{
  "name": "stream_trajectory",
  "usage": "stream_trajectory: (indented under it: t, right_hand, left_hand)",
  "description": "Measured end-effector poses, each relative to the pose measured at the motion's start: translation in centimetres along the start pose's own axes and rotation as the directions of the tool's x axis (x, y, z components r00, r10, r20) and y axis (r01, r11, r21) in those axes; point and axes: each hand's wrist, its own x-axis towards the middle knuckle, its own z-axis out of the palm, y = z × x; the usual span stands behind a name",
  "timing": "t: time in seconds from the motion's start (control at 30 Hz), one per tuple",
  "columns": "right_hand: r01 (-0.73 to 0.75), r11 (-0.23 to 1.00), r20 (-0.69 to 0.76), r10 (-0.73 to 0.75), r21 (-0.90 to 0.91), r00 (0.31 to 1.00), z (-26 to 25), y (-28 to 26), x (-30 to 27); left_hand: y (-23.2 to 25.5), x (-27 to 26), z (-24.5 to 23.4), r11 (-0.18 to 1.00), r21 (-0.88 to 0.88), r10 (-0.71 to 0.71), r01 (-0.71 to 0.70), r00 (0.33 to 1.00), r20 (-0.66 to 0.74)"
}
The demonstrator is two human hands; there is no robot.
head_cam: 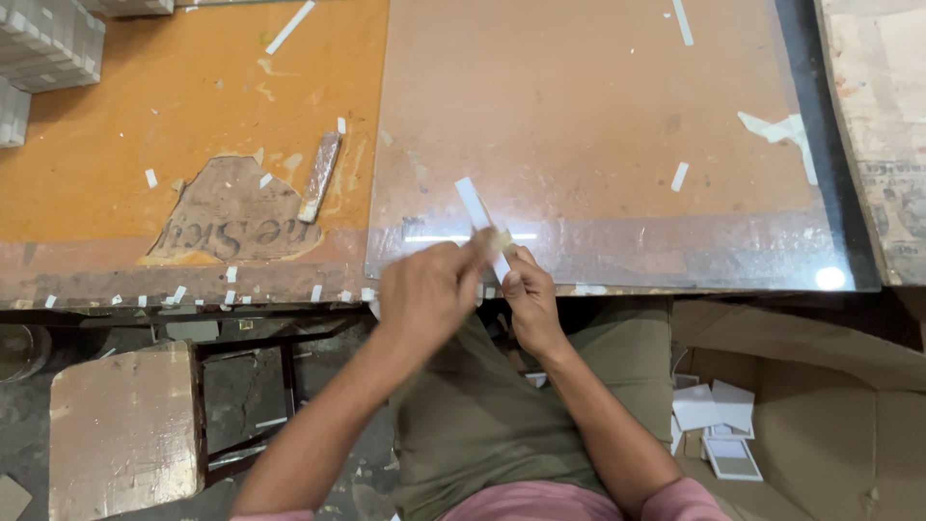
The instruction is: The person sands the edges of small white rectangular frames using a sanding block. They repeatedly flip and rotate each frame to sand all sides, then place the finished frames into a cardboard box.
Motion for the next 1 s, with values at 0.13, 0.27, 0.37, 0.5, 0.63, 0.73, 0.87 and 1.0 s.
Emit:
stream_trajectory:
  t: [0.13,0.27,0.37,0.5,0.63,0.73,0.87,1.0]
  right_hand:
    - [-0.065,0.997,-0.002,0.065,-0.041,0.998,0.0,-0.2,-0.4]
    - [-0.095,0.995,0.026,0.094,0.036,0.995,-0.4,0.5,-0.2]
    - [-0.167,0.978,0.019,0.166,0.123,0.986,-0.6,1.0,-0.5]
    - [-0.048,0.999,0.041,0.049,-0.010,0.998,-1.3,1.1,-1.9]
    - [0.009,1.000,0.228,-0.012,0.014,0.973,-2.7,0.7,-0.3]
    - [0.019,0.999,0.324,-0.005,-0.040,0.946,-2.9,0.5,-0.5]
    - [-0.083,0.982,0.205,0.117,-0.167,0.972,-2.6,-0.7,0.5]
    - [0.133,0.918,0.138,-0.087,-0.372,0.987,-1.7,-1.4,0.4]
  left_hand:
    - [-2.2,2.5,-1.3,0.983,0.151,-0.072,0.102,0.979,-0.192]
    - [-0.3,1.5,-1.7,0.997,0.070,0.044,-0.032,0.982,-0.185]
    - [1.2,1.3,-1.6,0.989,0.018,0.150,-0.150,0.986,-0.067]
    - [-4.6,4.7,-1.9,0.924,-0.033,-0.383,0.382,0.915,-0.127]
    - [-8.7,5.7,0.0,0.795,-0.606,-0.069,-0.017,0.991,-0.118]
    - [-6.5,2.9,1.9,0.776,-0.630,0.032,0.009,0.998,0.054]
    - [-1.6,2.5,1.2,0.855,-0.502,-0.072,0.128,0.989,0.131]
    - [0.0,1.4,1.4,0.739,-0.674,0.029,0.019,0.998,0.061]
